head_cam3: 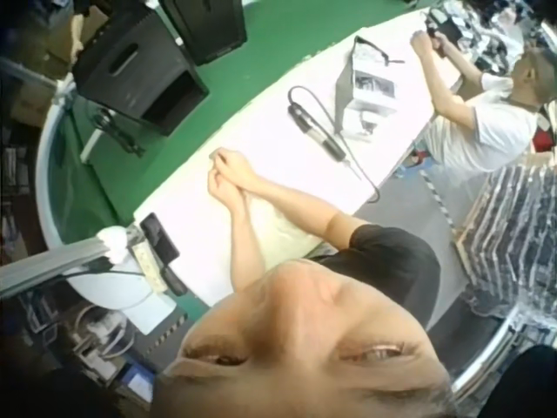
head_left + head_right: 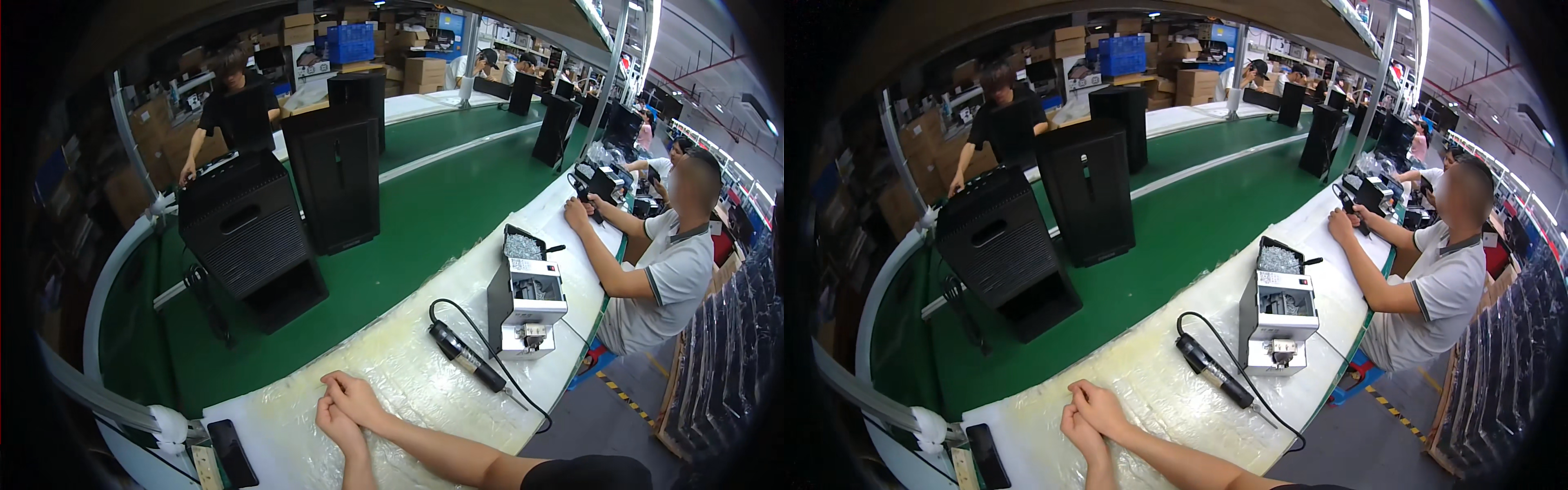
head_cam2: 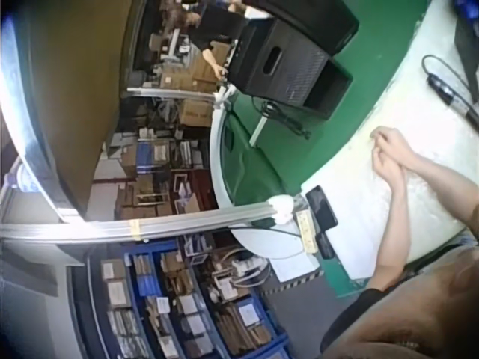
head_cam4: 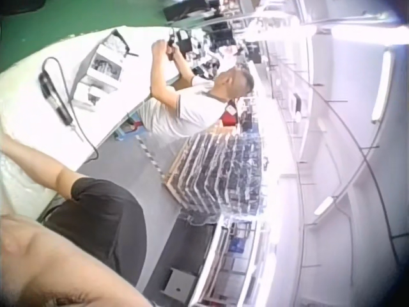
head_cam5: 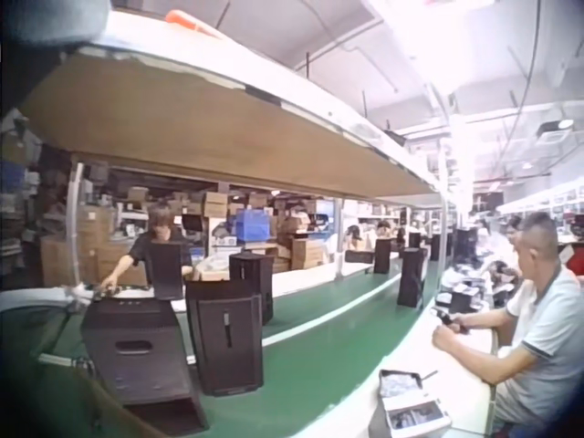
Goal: Use an electric screwdriver to secure screws into the base of an electronic device enclosure.
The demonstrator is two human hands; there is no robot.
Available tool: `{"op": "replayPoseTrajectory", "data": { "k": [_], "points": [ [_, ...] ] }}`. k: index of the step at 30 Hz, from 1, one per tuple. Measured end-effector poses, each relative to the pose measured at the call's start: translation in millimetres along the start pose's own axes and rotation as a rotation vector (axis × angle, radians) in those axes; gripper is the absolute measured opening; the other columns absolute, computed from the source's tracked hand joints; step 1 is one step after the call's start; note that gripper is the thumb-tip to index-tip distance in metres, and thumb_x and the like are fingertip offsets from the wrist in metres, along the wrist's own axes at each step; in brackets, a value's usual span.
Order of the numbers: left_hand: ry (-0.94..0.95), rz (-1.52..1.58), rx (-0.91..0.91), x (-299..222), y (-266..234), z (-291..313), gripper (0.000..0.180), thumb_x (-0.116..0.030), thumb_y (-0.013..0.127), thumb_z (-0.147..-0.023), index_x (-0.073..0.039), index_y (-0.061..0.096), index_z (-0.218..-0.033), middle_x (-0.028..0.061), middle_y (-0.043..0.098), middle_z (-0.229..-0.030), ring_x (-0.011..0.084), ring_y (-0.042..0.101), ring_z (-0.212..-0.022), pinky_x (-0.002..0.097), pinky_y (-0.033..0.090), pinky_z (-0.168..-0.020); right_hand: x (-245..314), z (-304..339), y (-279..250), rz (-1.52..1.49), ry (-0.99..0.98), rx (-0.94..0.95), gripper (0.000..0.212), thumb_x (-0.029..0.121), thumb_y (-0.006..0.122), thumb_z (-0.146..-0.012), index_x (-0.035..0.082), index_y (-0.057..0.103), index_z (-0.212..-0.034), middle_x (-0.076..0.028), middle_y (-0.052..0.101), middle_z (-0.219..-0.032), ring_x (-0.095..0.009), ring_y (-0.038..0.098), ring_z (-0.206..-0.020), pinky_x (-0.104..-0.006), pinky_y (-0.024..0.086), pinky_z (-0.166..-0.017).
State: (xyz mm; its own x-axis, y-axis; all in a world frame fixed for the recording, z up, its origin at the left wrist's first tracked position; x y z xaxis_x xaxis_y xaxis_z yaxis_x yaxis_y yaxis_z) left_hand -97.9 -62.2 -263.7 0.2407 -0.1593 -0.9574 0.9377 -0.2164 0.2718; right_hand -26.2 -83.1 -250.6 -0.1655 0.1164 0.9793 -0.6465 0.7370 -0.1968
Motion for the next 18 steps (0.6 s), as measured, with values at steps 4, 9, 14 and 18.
{"op": "replayPoseTrajectory", "data": {
  "k": [4, 9, 14, 18],
  "points": [
    [-0.009, -0.019, 0.004, -3.9, 1.1, 2.2, 0.016, -0.004, 0.051, -0.093, -0.001, 0.056, -0.077, 0.0041, 0.06, -0.078, 0.0112, 0.055, -0.072, 0.0251, 0.046, -0.063, -2.1, -0.6, 0.0, -0.01, 0.007, -0.001, 0.029, 0.026, 0.051, -0.097, 0.003, 0.068, -0.106, -0.02, 0.07, -0.086, -0.037, 0.069, -0.079, -0.0423, 0.054, -0.071],
    [-0.019, 0.016, 0.033, 3.1, -3.2, -0.3, 0.021, -0.008, 0.054, -0.098, 0.001, 0.059, -0.08, 0.0029, 0.061, -0.082, 0.0093, 0.054, -0.075, 0.0233, 0.046, -0.066, 2.0, -0.1, -1.3, -0.016, 0.002, 0.007, 0.029, 0.026, 0.051, -0.097, 0.003, 0.068, -0.106, -0.021, 0.07, -0.085, -0.037, 0.069, -0.078, -0.0425, 0.054, -0.071],
    [-0.032, 0.041, 0.026, -0.3, -1.3, 0.6, 0.019, -0.007, 0.053, -0.096, 0.0, 0.058, -0.079, 0.0032, 0.061, -0.081, 0.01, 0.055, -0.074, 0.0239, 0.046, -0.066, 0.9, -0.2, -0.5, -0.008, -0.001, -0.004, 0.03, 0.026, 0.051, -0.096, 0.003, 0.068, -0.105, -0.022, 0.07, -0.086, -0.038, 0.069, -0.079, -0.0428, 0.054, -0.071],
    [-0.037, 0.052, 0.026, 0.0, -0.2, 0.7, 0.016, -0.004, 0.052, -0.093, -0.002, 0.056, -0.078, 0.0039, 0.061, -0.08, 0.0116, 0.056, -0.074, 0.0251, 0.047, -0.066, 2.0, -0.4, -1.5, 0.003, 0.0, -0.008, 0.03, 0.026, 0.051, -0.096, 0.003, 0.068, -0.105, -0.022, 0.07, -0.087, -0.038, 0.069, -0.08, -0.043, 0.054, -0.071]
  ]
}}
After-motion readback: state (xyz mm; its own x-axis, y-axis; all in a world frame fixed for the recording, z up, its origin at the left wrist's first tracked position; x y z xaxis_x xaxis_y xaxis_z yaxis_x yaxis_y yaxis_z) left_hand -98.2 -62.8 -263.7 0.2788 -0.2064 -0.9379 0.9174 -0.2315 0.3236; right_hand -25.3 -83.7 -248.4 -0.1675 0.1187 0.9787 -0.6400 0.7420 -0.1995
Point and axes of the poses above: each hand's wrist, its own z-axis away from the middle knuckle, its own y-axis out of the palm, x = y × z, the point moved 3 cm from there along -z, towards the middle knuckle
